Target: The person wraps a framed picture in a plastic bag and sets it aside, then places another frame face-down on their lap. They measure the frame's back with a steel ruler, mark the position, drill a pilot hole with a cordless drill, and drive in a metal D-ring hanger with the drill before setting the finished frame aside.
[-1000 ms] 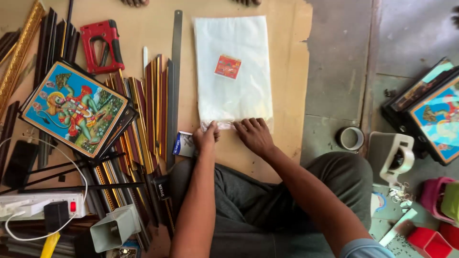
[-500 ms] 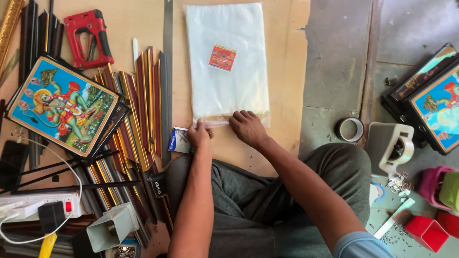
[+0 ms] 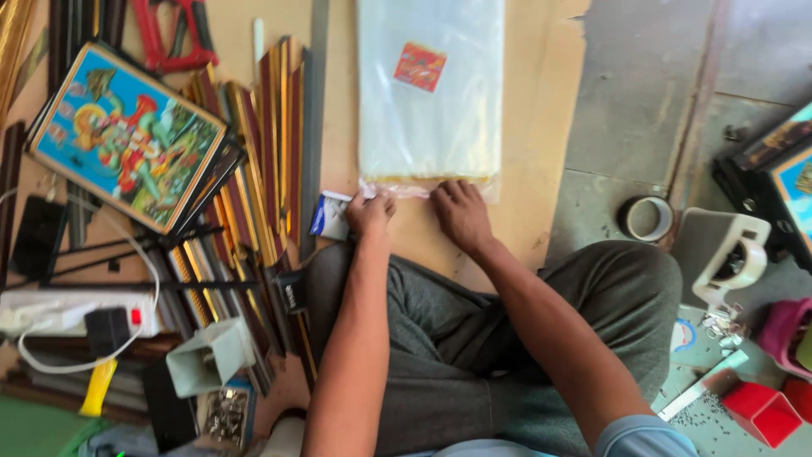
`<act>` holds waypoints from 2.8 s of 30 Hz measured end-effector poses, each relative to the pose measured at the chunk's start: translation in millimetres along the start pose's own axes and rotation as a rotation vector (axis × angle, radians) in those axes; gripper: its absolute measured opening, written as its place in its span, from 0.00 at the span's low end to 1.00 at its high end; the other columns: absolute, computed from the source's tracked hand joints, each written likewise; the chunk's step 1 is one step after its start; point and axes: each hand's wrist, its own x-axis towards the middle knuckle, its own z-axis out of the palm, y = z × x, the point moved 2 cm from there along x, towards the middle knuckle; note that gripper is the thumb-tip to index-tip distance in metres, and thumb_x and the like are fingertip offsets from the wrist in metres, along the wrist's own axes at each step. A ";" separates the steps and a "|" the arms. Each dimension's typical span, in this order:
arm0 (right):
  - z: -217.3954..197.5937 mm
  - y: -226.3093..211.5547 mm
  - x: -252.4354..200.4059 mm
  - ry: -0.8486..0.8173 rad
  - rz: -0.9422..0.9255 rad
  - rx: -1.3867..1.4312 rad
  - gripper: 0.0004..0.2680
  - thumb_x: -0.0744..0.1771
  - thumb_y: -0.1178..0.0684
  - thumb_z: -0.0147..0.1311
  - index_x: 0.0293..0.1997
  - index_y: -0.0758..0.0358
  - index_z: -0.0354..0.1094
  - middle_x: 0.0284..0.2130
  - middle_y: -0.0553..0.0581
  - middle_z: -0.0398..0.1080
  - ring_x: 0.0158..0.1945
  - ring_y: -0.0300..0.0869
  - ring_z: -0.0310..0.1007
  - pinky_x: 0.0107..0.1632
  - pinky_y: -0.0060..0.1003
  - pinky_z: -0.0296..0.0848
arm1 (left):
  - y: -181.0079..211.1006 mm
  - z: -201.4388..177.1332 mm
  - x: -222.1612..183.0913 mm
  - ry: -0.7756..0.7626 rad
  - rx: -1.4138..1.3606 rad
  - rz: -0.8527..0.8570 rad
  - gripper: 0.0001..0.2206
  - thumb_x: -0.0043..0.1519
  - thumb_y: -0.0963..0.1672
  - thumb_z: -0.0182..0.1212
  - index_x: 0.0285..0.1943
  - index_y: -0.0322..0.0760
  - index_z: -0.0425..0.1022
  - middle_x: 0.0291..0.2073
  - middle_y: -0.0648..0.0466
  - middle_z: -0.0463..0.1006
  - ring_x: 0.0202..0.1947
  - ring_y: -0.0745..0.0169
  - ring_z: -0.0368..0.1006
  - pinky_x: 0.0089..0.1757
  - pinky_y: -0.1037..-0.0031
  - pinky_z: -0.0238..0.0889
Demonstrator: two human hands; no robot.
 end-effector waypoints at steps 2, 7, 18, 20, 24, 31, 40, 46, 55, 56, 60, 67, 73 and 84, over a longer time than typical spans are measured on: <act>1.3 0.1 0.9 -0.025 0.016 0.013 0.05 0.64 0.58 0.55 0.42 0.60 0.69 0.41 0.58 0.68 0.47 0.54 0.67 0.50 0.47 0.67 | 10.9 5.7 -8.1 0.005 -0.023 -0.002 0.05 0.61 0.36 0.64 0.42 0.28 0.73 0.28 0.52 0.77 0.23 0.66 0.72 0.26 0.74 0.67; -7.2 -10.5 13.8 -0.081 0.082 0.032 0.05 0.66 0.55 0.59 0.41 0.60 0.69 0.39 0.58 0.68 0.45 0.54 0.68 0.48 0.47 0.68 | 41.9 21.8 -38.3 0.115 0.054 -0.060 0.07 0.64 0.41 0.62 0.41 0.29 0.74 0.25 0.51 0.77 0.21 0.64 0.73 0.25 0.73 0.70; 15.4 -44.9 76.2 -0.130 -0.050 0.160 0.09 0.65 0.54 0.58 0.49 0.58 0.73 0.41 0.56 0.71 0.47 0.52 0.71 0.48 0.45 0.70 | 77.6 33.1 -66.6 0.119 0.129 -0.052 0.09 0.65 0.44 0.62 0.42 0.30 0.74 0.29 0.51 0.82 0.26 0.63 0.77 0.27 0.73 0.70; 16.6 -42.5 77.6 -0.167 -0.045 0.169 0.08 0.65 0.54 0.58 0.47 0.57 0.74 0.40 0.56 0.71 0.47 0.52 0.71 0.49 0.46 0.70 | 76.7 32.3 -69.2 0.122 0.122 -0.058 0.10 0.65 0.45 0.62 0.42 0.30 0.74 0.29 0.51 0.81 0.26 0.64 0.77 0.28 0.73 0.71; 9.0 -36.1 85.5 -0.203 -0.006 0.249 0.06 0.66 0.54 0.58 0.45 0.58 0.74 0.39 0.55 0.71 0.45 0.52 0.72 0.47 0.46 0.72 | 85.5 38.5 -69.5 0.105 0.125 -0.031 0.10 0.63 0.45 0.65 0.42 0.31 0.75 0.29 0.54 0.80 0.28 0.66 0.77 0.29 0.74 0.73; -8.8 -27.2 88.2 -0.275 0.000 0.397 0.08 0.65 0.54 0.60 0.47 0.58 0.75 0.39 0.56 0.73 0.41 0.51 0.75 0.44 0.46 0.74 | 95.7 42.4 -82.8 0.055 0.056 -0.029 0.11 0.59 0.47 0.71 0.42 0.37 0.78 0.30 0.57 0.81 0.28 0.70 0.76 0.31 0.77 0.70; -0.7 -15.8 97.0 -0.238 0.203 0.533 0.03 0.66 0.57 0.54 0.40 0.59 0.74 0.35 0.58 0.74 0.36 0.52 0.75 0.40 0.43 0.73 | 85.7 41.0 -71.9 -0.094 0.029 0.121 0.10 0.61 0.45 0.71 0.42 0.35 0.78 0.32 0.56 0.82 0.32 0.70 0.76 0.34 0.79 0.67; -4.8 -18.5 100.1 -0.211 0.161 0.491 0.03 0.68 0.56 0.54 0.40 0.62 0.69 0.36 0.60 0.73 0.38 0.57 0.74 0.39 0.48 0.70 | 88.0 45.2 -72.3 -0.119 0.153 0.258 0.08 0.63 0.43 0.68 0.44 0.31 0.77 0.33 0.55 0.83 0.33 0.71 0.76 0.36 0.79 0.68; 0.1 -16.7 106.5 -0.283 -0.079 0.303 0.04 0.66 0.55 0.55 0.40 0.62 0.70 0.35 0.59 0.73 0.41 0.56 0.73 0.41 0.49 0.71 | 95.5 45.9 -75.9 -0.078 0.356 0.389 0.08 0.61 0.40 0.66 0.42 0.30 0.72 0.35 0.50 0.82 0.35 0.65 0.80 0.39 0.74 0.74; 3.4 -17.4 106.4 -0.281 -0.080 0.301 0.04 0.66 0.55 0.55 0.40 0.62 0.70 0.35 0.59 0.73 0.41 0.56 0.73 0.41 0.49 0.71 | 101.8 49.1 -79.0 -0.080 0.354 0.391 0.08 0.61 0.40 0.66 0.42 0.30 0.72 0.35 0.50 0.82 0.35 0.65 0.80 0.39 0.74 0.74; 15.3 -23.4 98.9 -0.271 -0.224 0.087 0.04 0.64 0.55 0.55 0.37 0.63 0.67 0.32 0.58 0.71 0.40 0.54 0.73 0.43 0.47 0.73 | 116.0 55.7 -87.3 0.120 0.710 0.364 0.08 0.55 0.42 0.66 0.34 0.32 0.71 0.30 0.47 0.82 0.30 0.56 0.80 0.38 0.66 0.72; 22.5 -36.5 90.1 -0.198 -0.158 -0.088 0.07 0.65 0.52 0.55 0.41 0.63 0.66 0.32 0.56 0.71 0.38 0.50 0.73 0.38 0.45 0.73 | 123.1 61.0 -98.8 0.280 0.962 0.400 0.09 0.53 0.44 0.66 0.32 0.35 0.73 0.31 0.43 0.82 0.34 0.40 0.79 0.38 0.54 0.71; 122.4 94.3 82.7 -0.116 0.274 -0.328 0.02 0.66 0.57 0.52 0.34 0.59 0.68 0.32 0.61 0.73 0.35 0.55 0.75 0.33 0.51 0.72 | 132.2 60.4 -106.8 0.285 1.020 0.350 0.09 0.53 0.44 0.66 0.35 0.35 0.73 0.32 0.42 0.82 0.35 0.38 0.79 0.38 0.52 0.70; -59.9 14.5 104.0 -0.216 0.049 0.152 0.00 0.66 0.61 0.54 0.37 0.62 0.69 0.34 0.62 0.71 0.41 0.56 0.73 0.41 0.49 0.71 | 126.3 74.5 -115.8 -0.067 0.903 0.579 0.20 0.52 0.42 0.69 0.52 0.39 0.69 0.46 0.45 0.77 0.47 0.42 0.77 0.45 0.59 0.71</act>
